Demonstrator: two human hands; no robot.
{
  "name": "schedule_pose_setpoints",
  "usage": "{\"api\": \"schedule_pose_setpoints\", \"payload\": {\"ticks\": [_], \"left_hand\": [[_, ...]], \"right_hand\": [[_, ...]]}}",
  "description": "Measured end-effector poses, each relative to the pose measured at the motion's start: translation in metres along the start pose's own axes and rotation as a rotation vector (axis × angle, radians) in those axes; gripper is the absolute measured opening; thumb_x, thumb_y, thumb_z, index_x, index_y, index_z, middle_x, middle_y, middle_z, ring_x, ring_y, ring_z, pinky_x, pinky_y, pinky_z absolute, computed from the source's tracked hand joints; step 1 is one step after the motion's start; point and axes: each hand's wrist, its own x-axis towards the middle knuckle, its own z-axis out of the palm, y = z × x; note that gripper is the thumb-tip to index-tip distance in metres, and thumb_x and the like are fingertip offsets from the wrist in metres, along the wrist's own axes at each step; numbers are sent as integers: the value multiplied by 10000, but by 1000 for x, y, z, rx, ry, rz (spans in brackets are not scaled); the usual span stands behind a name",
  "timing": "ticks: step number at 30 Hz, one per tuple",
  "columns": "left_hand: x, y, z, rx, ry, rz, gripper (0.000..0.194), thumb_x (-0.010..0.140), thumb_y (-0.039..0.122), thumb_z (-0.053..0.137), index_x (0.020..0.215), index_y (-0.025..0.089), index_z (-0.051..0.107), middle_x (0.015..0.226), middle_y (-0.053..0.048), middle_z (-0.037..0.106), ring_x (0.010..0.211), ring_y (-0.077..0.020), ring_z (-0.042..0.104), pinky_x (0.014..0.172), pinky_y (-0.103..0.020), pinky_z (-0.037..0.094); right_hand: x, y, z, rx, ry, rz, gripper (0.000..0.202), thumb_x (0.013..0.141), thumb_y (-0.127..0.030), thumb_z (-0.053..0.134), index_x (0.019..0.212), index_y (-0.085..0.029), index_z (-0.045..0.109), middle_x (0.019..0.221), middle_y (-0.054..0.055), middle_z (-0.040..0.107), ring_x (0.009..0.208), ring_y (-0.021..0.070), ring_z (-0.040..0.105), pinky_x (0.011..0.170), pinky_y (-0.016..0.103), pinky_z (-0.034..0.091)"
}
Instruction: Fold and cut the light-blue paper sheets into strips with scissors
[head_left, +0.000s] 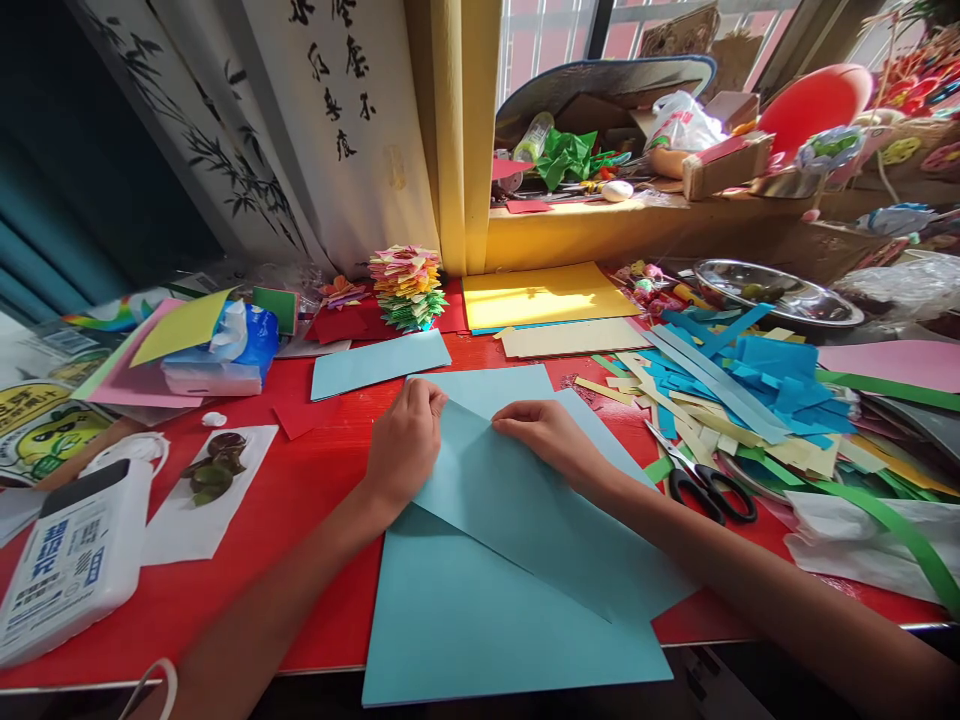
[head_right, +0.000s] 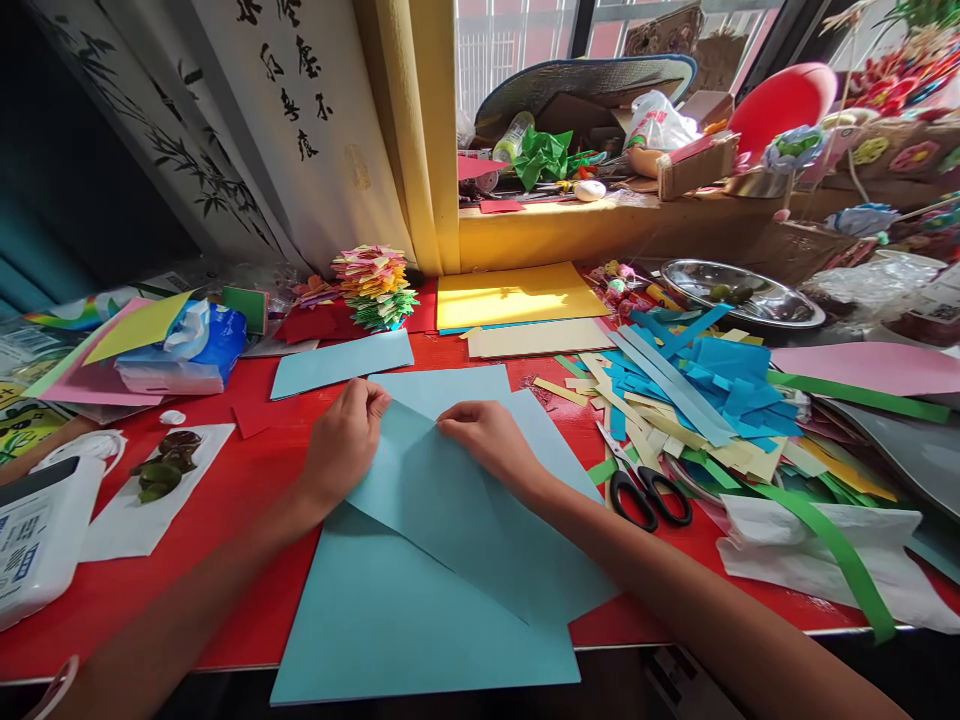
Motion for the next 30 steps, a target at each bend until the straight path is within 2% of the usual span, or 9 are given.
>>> {"api": "schedule_pose_setpoints", "payload": {"ticks": [4, 9, 11, 13, 15, 18, 21, 26, 30], "left_hand": [[13, -23, -5, 44, 57, -47, 144, 906, 256, 307, 826, 197, 411, 818, -50, 540, 714, -182, 533, 524, -274, 322], [32, -63, -20, 72, 284, -174, 65, 865, 203, 349, 808, 199, 381, 837, -78, 521, 778, -203, 527, 577, -279, 351], [36, -68, -24, 23, 306, -197, 62, 858, 205, 359, 797, 202, 372, 832, -72, 516, 782, -196, 517, 601, -277, 358], [35, -63, -24, -88, 236, -214, 86, 862, 225, 357, 780, 207, 375, 778, -43, 511, 725, -172, 507, 597, -262, 361], [31, -50, -21, -213, 102, -239, 124, 870, 268, 356, 767, 211, 398, 698, -7, 493, 626, -144, 475, 555, -243, 351], [23, -29, -16, -350, -112, -211, 177, 870, 334, 366, 761, 217, 442, 643, 20, 469, 543, -121, 409, 501, -229, 319], [17, -18, -15, -450, -230, -169, 209, 866, 367, 375, 750, 214, 458, 649, 26, 460, 540, -110, 386, 495, -223, 307], [13, -10, -17, -618, -329, -210, 222, 852, 410, 405, 774, 216, 481, 657, 32, 441, 564, -106, 383, 495, -213, 306], [7, 5, -19, -683, -406, -187, 224, 857, 409, 405, 804, 214, 500, 698, 31, 484, 629, -109, 431, 542, -207, 343]], "right_hand": [[2, 4, -4, -17, -2, 3, 200, 716, -287, 488, 741, -188, 660, 781, 5, 657, 695, 149, 570, 587, 229, 404], [8, 9, -11, -18, 15, 24, 162, 703, -287, 523, 698, -191, 653, 735, 11, 645, 676, 152, 565, 616, 239, 415], [9, 8, -13, 9, 7, 17, 169, 716, -292, 527, 737, -187, 658, 763, 14, 650, 696, 153, 571, 633, 238, 420], [8, 3, -15, 28, 1, -31, 209, 745, -308, 515, 825, -190, 667, 856, 14, 662, 770, 160, 581, 658, 235, 421], [7, -2, -18, 20, -53, -83, 263, 778, -342, 495, 912, -199, 669, 929, 12, 662, 822, 168, 585, 672, 238, 423], [5, -8, -25, -123, -262, -83, 318, 783, -422, 502, 886, -192, 696, 863, 20, 675, 776, 185, 595, 633, 255, 427], [7, -9, -34, -259, -400, -45, 362, 757, -491, 536, 875, -196, 709, 858, 33, 684, 796, 206, 602, 654, 275, 438], [9, -9, -39, -100, -390, -19, 451, 705, -456, 628, 1099, -237, 622, 1074, 38, 645, 988, 220, 576, 842, 315, 433], [2, -12, -25, -65, -409, -130, 333, 777, -407, 556, 1041, -224, 643, 1029, 28, 649, 931, 187, 576, 820, 301, 423]]}}
